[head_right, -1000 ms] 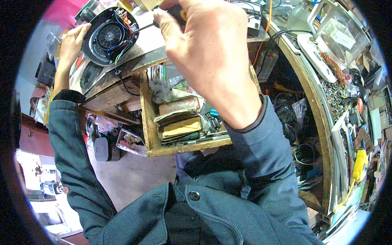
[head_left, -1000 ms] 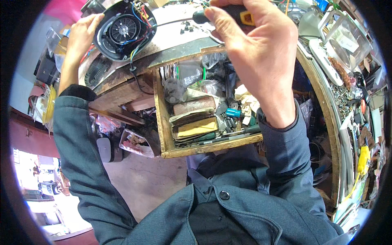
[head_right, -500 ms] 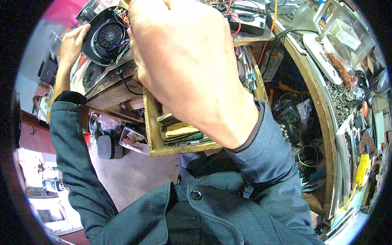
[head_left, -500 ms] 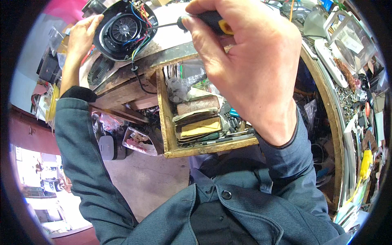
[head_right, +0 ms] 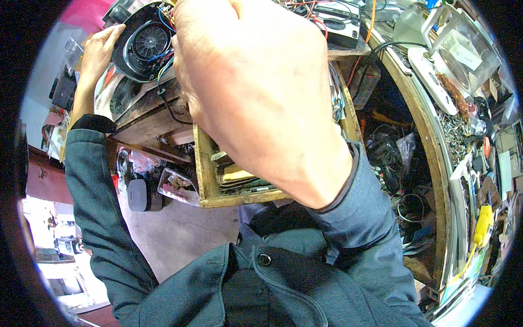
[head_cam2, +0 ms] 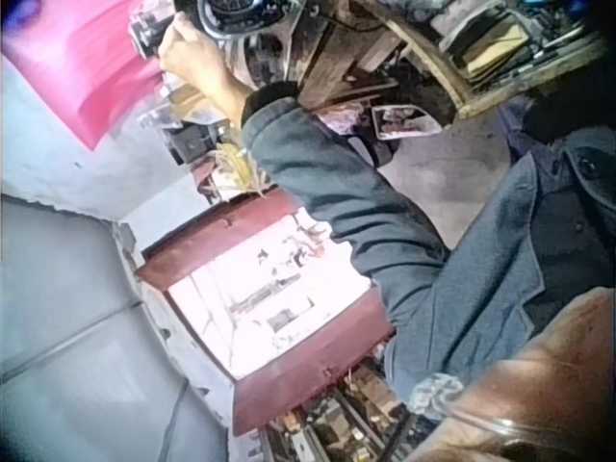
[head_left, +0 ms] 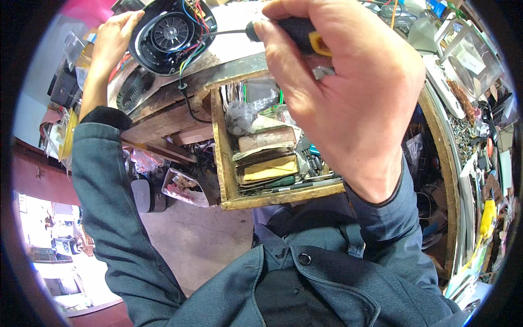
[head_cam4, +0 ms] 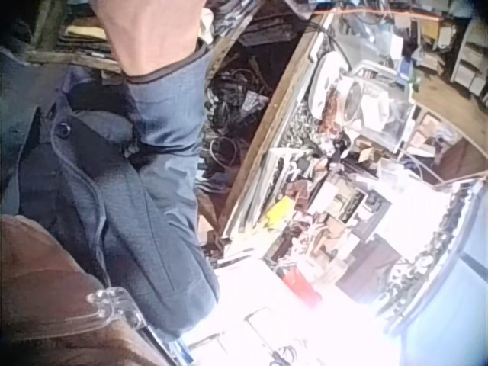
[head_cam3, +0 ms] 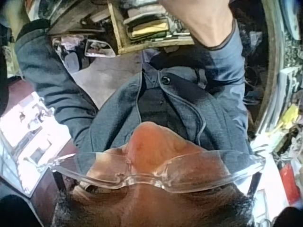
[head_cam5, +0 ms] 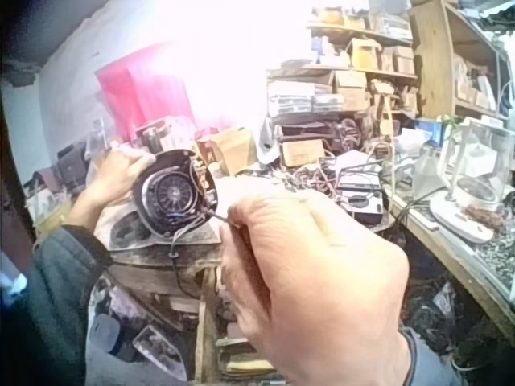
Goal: The person uses a screwdriver to remove screws from a small appliance, then disassembles the housing to access internal components. They manipulate wires and parts inside the device, reassemble the housing, and tighten screws to secure it.
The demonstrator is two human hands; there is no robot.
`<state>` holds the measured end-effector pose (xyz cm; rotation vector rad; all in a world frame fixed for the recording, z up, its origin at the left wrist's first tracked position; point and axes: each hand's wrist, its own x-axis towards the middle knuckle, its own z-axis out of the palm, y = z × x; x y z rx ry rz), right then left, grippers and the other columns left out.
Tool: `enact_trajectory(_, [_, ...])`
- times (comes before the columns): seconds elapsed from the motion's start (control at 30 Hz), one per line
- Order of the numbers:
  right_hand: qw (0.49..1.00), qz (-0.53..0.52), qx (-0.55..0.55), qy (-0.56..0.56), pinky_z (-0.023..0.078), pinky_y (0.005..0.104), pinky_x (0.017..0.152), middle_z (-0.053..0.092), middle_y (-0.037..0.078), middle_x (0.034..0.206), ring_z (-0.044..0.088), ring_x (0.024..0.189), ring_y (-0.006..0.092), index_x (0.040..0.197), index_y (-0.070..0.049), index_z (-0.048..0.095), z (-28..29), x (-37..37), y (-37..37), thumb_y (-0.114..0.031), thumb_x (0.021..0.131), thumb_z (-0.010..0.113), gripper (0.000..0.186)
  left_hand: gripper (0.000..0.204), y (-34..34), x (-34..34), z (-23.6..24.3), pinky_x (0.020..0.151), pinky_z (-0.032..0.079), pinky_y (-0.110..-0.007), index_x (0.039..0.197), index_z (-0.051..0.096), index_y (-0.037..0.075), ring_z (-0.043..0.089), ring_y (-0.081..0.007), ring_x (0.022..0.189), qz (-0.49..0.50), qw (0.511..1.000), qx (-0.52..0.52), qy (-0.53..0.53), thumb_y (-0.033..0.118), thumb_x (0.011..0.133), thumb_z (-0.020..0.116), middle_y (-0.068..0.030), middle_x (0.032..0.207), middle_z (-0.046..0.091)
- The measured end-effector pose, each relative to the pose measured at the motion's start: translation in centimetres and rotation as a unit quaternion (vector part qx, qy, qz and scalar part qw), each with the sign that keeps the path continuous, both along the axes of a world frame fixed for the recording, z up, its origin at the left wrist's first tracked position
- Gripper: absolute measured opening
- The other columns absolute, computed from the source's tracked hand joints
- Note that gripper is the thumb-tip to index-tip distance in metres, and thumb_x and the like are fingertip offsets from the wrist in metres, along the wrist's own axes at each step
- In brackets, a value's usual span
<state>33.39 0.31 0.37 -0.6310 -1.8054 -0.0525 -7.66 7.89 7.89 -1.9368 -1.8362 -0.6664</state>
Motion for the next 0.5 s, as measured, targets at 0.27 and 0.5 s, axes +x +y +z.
enact_trajectory(0.27, [1.000, 0.003, -0.018, 0.012, 0.055, 0.0326, 0.057, 0.072, 0.015, 0.089, 0.070, 0.067, 0.0221, 0.093, 0.000, 0.067, 0.16, -0.04, 0.38, -0.017, 0.089, 0.075, 0.019, 0.045, 0.07, 0.29, 0.41, 0.096, 0.053, -0.035, 0.124, 0.075, 0.009, 0.073, -0.0247, 0.110, 0.021, 0.999, -0.014, 0.025, 0.046, 0.103, 0.059, -0.0147, 0.116, 0.077])
enact_trajectory(0.5, [0.999, 0.000, -0.036, 0.017, 0.055, 0.0334, 0.057, 0.071, 0.015, 0.090, 0.071, 0.068, 0.0232, 0.092, -0.001, 0.066, 0.46, 0.45, 0.54, -0.019, 0.089, 0.075, 0.021, 0.045, 0.32, -0.41, 0.29, 0.098, 0.053, -0.036, 0.124, 0.075, 0.010, 0.072, -0.0261, 0.112, 0.011, 0.999, -0.004, 0.032, 0.047, 0.104, 0.059, -0.0142, 0.118, 0.076])
